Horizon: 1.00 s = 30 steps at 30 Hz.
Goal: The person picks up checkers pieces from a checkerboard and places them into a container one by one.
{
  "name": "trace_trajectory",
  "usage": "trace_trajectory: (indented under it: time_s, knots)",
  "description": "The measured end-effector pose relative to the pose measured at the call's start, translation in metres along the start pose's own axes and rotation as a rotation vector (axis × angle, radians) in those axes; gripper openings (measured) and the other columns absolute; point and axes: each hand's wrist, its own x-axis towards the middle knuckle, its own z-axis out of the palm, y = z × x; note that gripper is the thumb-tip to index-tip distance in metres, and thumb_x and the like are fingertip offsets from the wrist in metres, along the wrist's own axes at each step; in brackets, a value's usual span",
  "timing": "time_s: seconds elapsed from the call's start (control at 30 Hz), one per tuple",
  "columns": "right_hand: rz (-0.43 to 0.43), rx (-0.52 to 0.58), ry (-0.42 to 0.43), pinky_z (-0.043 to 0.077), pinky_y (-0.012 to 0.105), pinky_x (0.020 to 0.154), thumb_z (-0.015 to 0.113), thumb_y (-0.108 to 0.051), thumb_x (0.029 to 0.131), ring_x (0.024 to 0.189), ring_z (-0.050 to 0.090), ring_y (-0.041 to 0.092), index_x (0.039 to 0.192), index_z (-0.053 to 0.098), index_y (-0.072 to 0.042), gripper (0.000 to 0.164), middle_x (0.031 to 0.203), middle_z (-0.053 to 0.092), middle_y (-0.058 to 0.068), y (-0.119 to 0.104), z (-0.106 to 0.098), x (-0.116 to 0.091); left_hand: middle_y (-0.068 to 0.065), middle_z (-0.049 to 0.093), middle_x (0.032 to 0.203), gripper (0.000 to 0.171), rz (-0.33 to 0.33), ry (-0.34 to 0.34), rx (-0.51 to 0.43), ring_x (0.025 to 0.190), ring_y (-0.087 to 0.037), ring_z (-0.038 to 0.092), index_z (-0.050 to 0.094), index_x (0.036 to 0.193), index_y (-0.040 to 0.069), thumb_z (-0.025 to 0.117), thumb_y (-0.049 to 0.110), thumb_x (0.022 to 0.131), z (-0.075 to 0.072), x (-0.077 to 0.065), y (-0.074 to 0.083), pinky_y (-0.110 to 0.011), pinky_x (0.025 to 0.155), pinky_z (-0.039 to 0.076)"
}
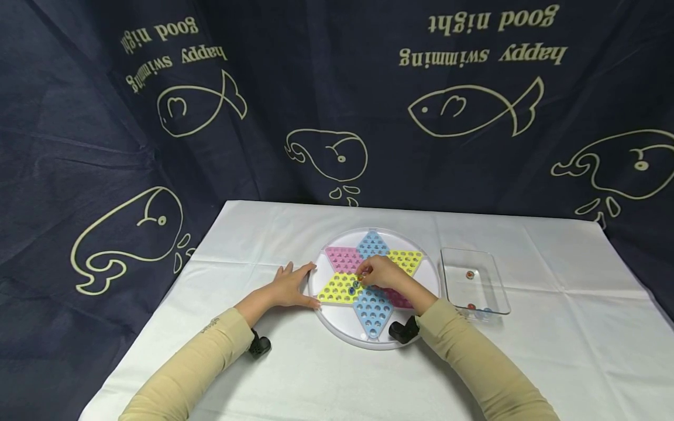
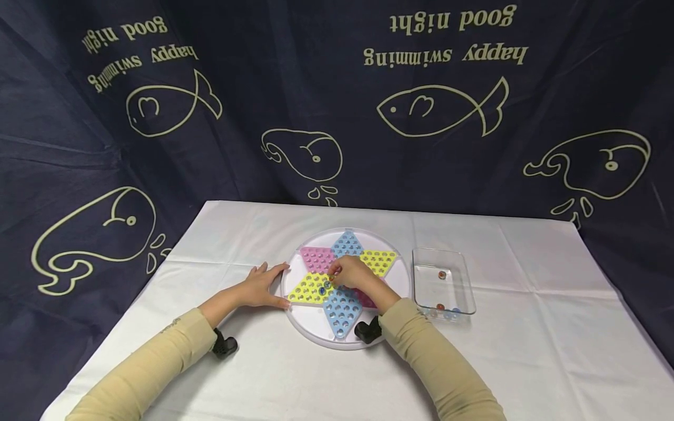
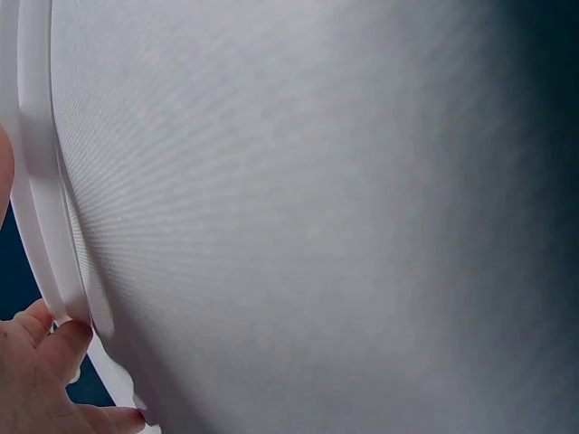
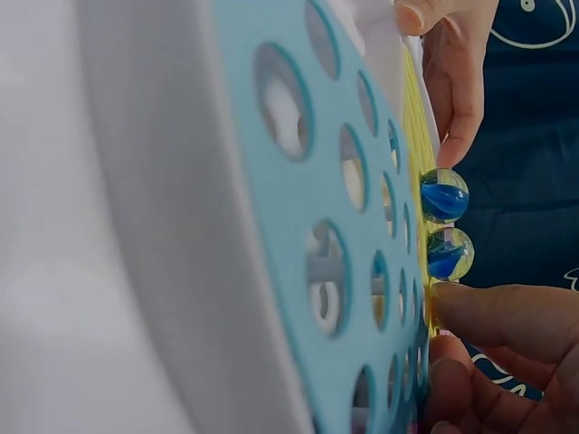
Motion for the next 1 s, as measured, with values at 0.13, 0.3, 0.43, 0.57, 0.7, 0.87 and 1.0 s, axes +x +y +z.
trace_trajectory:
  time_s: [0.13, 0.3, 0.43, 0.57, 0.7, 0.87, 1.0]
  knots:
    - [-0.003, 0.005, 0.002, 0.042, 0.017, 0.051, 0.067, -0.004, 0.078, 0.06, 0.047, 0.01, 0.093, 0.07, -0.003, 0.015, 0.071, 0.055, 0.002, -0.0006, 0.0004, -0.0002, -0.017, 0.028, 0.147, 0.097, 0.001, -0.002, 0.002, 0.135, -0.048, 0.007, 0.027, 0.144, 0.009, 0.075, 0.049, 0.069, -0.0002, 0.0002, 0.0002, -0.058, 0.11, 0.002]
    - [-0.007, 0.013, 0.004, 0.041, 0.017, 0.05, 0.067, -0.003, 0.078, 0.057, 0.047, 0.01, 0.089, 0.069, -0.002, 0.011, 0.068, 0.054, 0.002, -0.0004, 0.0012, -0.0003, -0.018, 0.028, 0.147, 0.097, 0.002, -0.004, 0.004, 0.135, -0.049, 0.007, 0.026, 0.144, 0.009, 0.075, 0.049, 0.069, -0.001, -0.0007, 0.0009, -0.058, 0.11, 0.002]
    - [-0.007, 0.006, 0.004, 0.039, 0.017, 0.049, 0.067, -0.003, 0.077, 0.056, 0.045, 0.009, 0.087, 0.068, -0.003, 0.01, 0.066, 0.054, 0.002, 0.0007, 0.0016, 0.0001, -0.018, 0.028, 0.147, 0.097, 0.004, -0.009, 0.001, 0.135, -0.048, 0.006, 0.026, 0.144, 0.009, 0.074, 0.049, 0.069, -0.0017, -0.0014, 0.0022, -0.058, 0.11, 0.001]
    - [-0.009, 0.007, 0.003, 0.039, 0.017, 0.049, 0.067, -0.003, 0.077, 0.055, 0.046, 0.009, 0.087, 0.068, -0.002, 0.01, 0.066, 0.054, 0.002, 0.0017, 0.0014, 0.0006, -0.018, 0.027, 0.147, 0.097, 0.006, -0.012, -0.001, 0.135, -0.049, 0.006, 0.026, 0.144, 0.009, 0.074, 0.049, 0.069, -0.0017, -0.0013, 0.0021, -0.058, 0.109, 0.001]
    - [-0.002, 0.017, 0.005, 0.04, 0.017, 0.049, 0.068, -0.003, 0.077, 0.056, 0.046, 0.01, 0.087, 0.067, -0.002, 0.01, 0.066, 0.054, 0.002, 0.0019, 0.0003, 0.0002, -0.018, 0.028, 0.147, 0.098, 0.004, -0.009, -0.002, 0.135, -0.049, 0.007, 0.026, 0.144, 0.009, 0.074, 0.049, 0.069, -0.0015, -0.0006, 0.0012, -0.058, 0.109, 0.002]
    - [0.008, 0.023, 0.001, 0.042, 0.018, 0.05, 0.069, -0.002, 0.076, 0.056, 0.048, 0.011, 0.087, 0.067, -0.002, 0.011, 0.067, 0.055, 0.003, 0.0013, -0.0017, -0.0002, -0.018, 0.028, 0.147, 0.098, -0.003, -0.011, -0.004, 0.135, -0.048, 0.006, 0.026, 0.144, 0.009, 0.074, 0.049, 0.069, -0.0014, -0.0002, 0.0012, -0.058, 0.109, 0.001]
    - [0.024, 0.03, 0.001, 0.044, 0.018, 0.052, 0.069, -0.003, 0.075, 0.058, 0.05, 0.011, 0.085, 0.067, -0.003, 0.01, 0.068, 0.056, 0.004, 0.0008, -0.0034, -0.0001, -0.018, 0.028, 0.147, 0.098, -0.004, -0.009, 0.0, 0.135, -0.048, 0.007, 0.026, 0.144, 0.009, 0.075, 0.05, 0.068, -0.0008, 0.0003, 0.0005, -0.058, 0.109, 0.002]
